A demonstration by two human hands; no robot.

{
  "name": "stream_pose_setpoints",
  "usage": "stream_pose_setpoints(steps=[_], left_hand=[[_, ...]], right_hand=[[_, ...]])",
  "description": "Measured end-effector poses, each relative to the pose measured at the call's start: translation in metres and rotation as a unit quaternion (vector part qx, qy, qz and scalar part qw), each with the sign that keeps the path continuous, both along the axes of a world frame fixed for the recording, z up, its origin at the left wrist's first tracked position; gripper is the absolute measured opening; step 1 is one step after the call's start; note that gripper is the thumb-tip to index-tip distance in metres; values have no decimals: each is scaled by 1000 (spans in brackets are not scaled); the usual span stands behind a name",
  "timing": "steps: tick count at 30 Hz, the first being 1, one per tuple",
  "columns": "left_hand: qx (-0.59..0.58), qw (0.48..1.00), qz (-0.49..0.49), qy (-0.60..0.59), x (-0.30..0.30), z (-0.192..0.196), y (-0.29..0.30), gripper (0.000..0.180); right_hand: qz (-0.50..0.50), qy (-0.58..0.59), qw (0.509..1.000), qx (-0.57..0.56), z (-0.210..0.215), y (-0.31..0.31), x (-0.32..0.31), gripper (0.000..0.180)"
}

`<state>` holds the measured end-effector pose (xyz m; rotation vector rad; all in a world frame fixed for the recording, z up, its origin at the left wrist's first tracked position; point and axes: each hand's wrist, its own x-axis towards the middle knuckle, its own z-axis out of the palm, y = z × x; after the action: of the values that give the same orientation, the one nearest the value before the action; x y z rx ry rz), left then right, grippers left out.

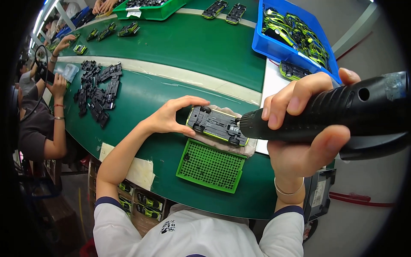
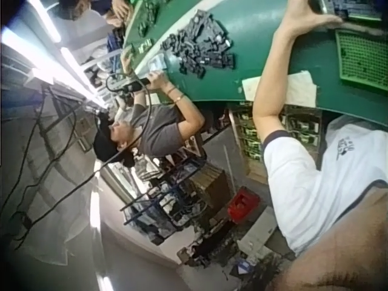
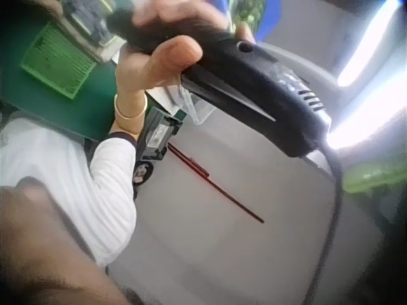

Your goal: The person assembles toy cars by fitting chassis parts onto car bodies, fastening them with screws using an electric screwdriver, and placing the completed cars into packaging trays.

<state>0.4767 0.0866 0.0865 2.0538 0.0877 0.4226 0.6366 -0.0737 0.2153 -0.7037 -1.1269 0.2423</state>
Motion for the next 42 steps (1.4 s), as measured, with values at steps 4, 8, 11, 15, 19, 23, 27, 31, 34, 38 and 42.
stream_pose_setpoints(steps=[4, 8, 11, 15, 19, 23, 27, 31, 34, 38, 42], left_hand=[[-13, 1000, 1, -10, 0, -4, 2, 67], [-87, 996, -29, 1, -3, -2, 6, 68], [-76, 996, -39, -8, -2, -5, 7, 66], [-23, 999, -36, -16, -5, -4, 7, 66], [-18, 999, -34, -6, -6, -3, 9, 64], [-127, 991, -45, 0, -2, -10, 9, 51], [-143, 989, -49, 1, -3, -11, 8, 47], [-140, 989, -48, 4, -2, -11, 7, 46], [-138, 989, -48, 8, -2, -11, 7, 47], [-126, 991, -49, 11, -4, -11, 8, 51], [-119, 991, -58, 13, -5, -9, 10, 56]], right_hand=[[3, -14, 1000, 13, -2, 10, -11, 69], [33, -5, 999, -2, -6, 28, -27, 74], [26, -21, 997, -68, -16, 46, -44, 71], [95, -3, 995, -29, -37, 65, -49, 68], [44, -76, 988, -126, -29, 55, -54, 75], [134, -41, 988, -66, -28, 30, -48, 85], [99, -11, 983, -153, -44, 2, -55, 82], [124, -47, 975, -177, -64, -4, -48, 77], [141, -36, 967, -207, -64, -5, -52, 76], [151, -27, 961, -231, -63, -3, -58, 75], [189, -48, 965, -175, -70, 2, -55, 75]])
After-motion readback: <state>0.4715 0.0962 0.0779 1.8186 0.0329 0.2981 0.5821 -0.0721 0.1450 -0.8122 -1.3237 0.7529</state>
